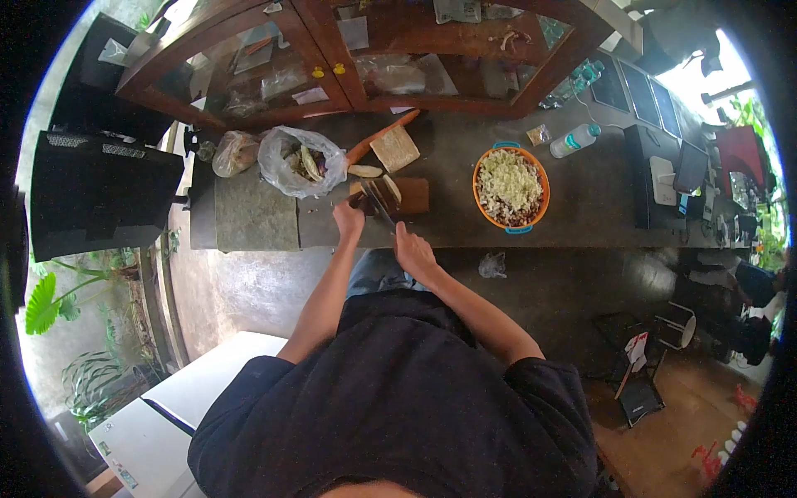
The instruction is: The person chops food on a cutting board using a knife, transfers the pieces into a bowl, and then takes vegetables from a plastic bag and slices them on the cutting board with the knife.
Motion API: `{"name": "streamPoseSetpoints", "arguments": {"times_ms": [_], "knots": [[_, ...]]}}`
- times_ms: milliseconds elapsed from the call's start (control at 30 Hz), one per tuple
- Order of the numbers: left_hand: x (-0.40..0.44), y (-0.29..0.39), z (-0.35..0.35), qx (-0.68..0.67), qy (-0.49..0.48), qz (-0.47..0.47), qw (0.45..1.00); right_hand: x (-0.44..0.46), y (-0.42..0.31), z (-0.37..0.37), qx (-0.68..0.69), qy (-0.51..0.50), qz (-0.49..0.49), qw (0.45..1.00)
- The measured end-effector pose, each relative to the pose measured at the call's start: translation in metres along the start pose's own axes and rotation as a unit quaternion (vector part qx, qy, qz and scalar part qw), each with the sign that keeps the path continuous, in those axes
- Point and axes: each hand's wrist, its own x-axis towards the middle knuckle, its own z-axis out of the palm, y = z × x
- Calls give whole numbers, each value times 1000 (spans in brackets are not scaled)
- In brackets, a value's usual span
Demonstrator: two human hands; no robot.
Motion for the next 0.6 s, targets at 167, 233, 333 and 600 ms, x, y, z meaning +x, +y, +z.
{"name": "streamPoseSetpoints", "arguments": {"times_ms": [167, 233, 333, 600], "knots": [[-1, 9, -6, 13, -7, -28, 999, 6, 7, 12, -11, -19, 27, 999], [-2, 7, -6, 0, -14, -44, 999, 9, 6, 15, -18, -7, 16, 1000], [-1, 4, -5, 33, -6, -36, 999, 10, 3, 14, -18, -29, 41, 999], [-2, -2, 2, 29, 7, -46, 999, 22, 8, 22, -42, -17, 27, 999]]}}
